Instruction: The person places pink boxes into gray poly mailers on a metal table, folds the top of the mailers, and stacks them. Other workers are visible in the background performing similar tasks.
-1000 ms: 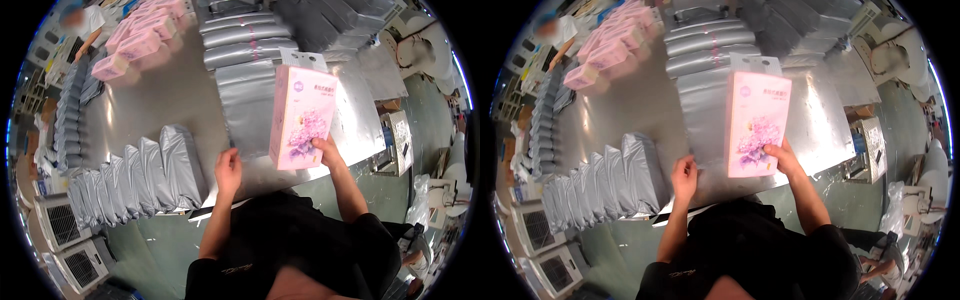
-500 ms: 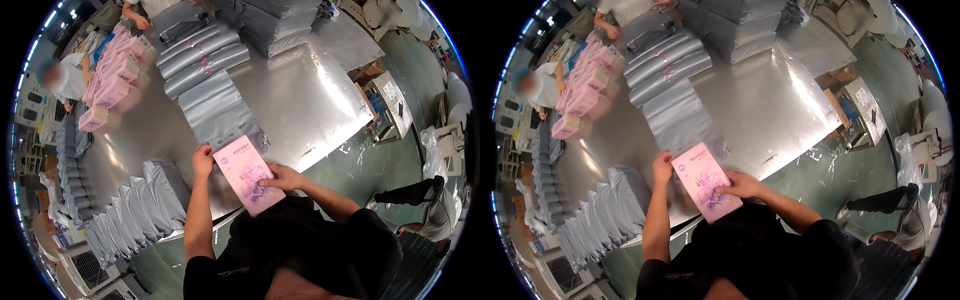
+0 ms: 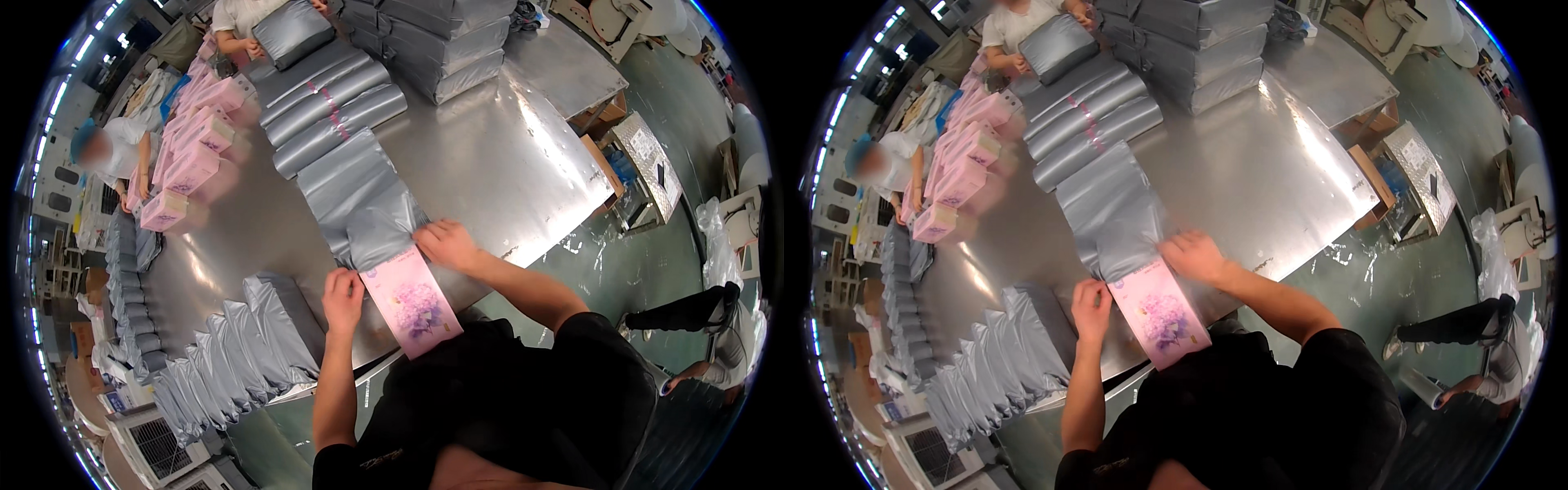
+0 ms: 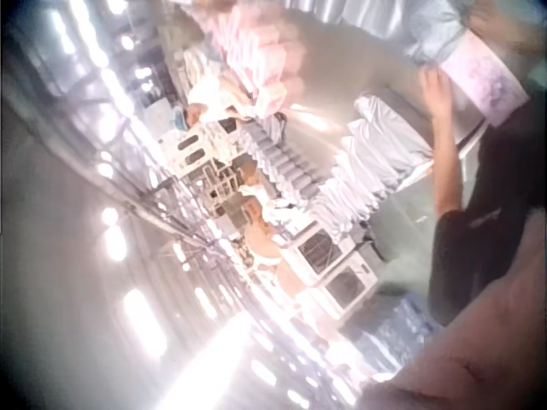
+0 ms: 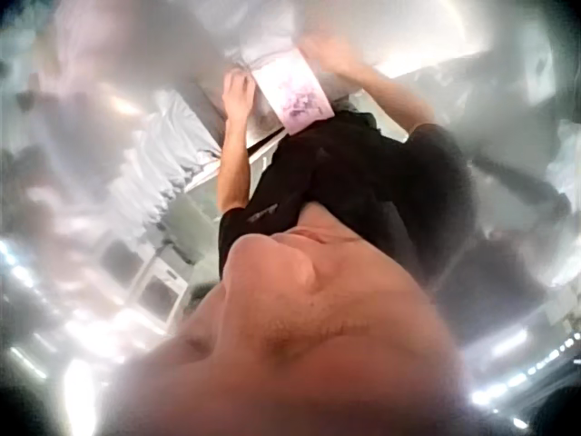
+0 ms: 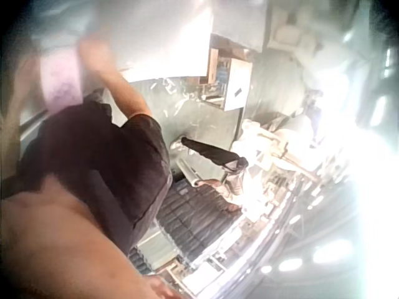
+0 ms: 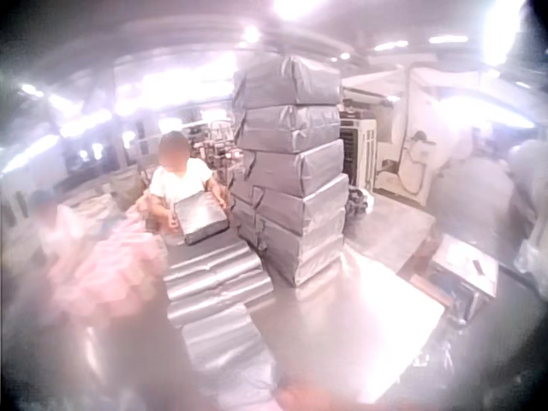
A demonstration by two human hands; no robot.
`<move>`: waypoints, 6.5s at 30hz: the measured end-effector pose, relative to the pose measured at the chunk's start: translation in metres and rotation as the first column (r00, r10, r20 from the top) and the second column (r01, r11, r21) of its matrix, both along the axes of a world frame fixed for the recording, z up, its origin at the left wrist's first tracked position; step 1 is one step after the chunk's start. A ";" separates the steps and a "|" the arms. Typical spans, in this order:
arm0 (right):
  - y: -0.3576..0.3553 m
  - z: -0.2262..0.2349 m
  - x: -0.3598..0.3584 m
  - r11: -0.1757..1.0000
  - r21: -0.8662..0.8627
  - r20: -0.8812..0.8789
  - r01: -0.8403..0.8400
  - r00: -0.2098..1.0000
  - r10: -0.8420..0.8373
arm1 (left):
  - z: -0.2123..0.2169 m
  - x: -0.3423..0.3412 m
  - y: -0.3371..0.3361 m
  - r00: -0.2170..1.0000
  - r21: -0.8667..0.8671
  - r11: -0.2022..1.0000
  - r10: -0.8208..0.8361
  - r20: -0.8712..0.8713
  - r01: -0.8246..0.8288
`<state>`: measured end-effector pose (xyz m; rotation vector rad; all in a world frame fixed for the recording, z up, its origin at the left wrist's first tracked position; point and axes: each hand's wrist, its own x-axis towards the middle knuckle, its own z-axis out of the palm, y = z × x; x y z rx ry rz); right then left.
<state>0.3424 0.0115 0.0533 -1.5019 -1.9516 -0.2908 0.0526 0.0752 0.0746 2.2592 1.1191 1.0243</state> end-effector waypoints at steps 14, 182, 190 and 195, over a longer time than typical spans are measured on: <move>-0.107 -0.003 -0.014 0.733 -0.613 -0.412 -0.295 0.911 0.022 | -0.059 -0.045 -0.109 0.979 -0.572 0.820 -0.112 -0.170 -0.006; 0.450 0.059 -0.643 0.567 -0.531 -0.599 -0.630 0.752 0.275 | 0.053 -0.841 0.054 0.342 0.247 0.396 0.910 -0.234 -0.885; 0.733 0.078 -0.624 0.960 -0.248 0.226 -0.128 0.956 0.185 | 0.058 -0.732 0.086 0.435 0.134 0.537 0.786 -0.440 -0.833; 0.738 0.057 -0.667 0.856 -0.516 0.227 0.022 0.967 0.112 | 0.064 -0.699 0.103 0.477 0.142 0.590 0.753 -0.454 -0.795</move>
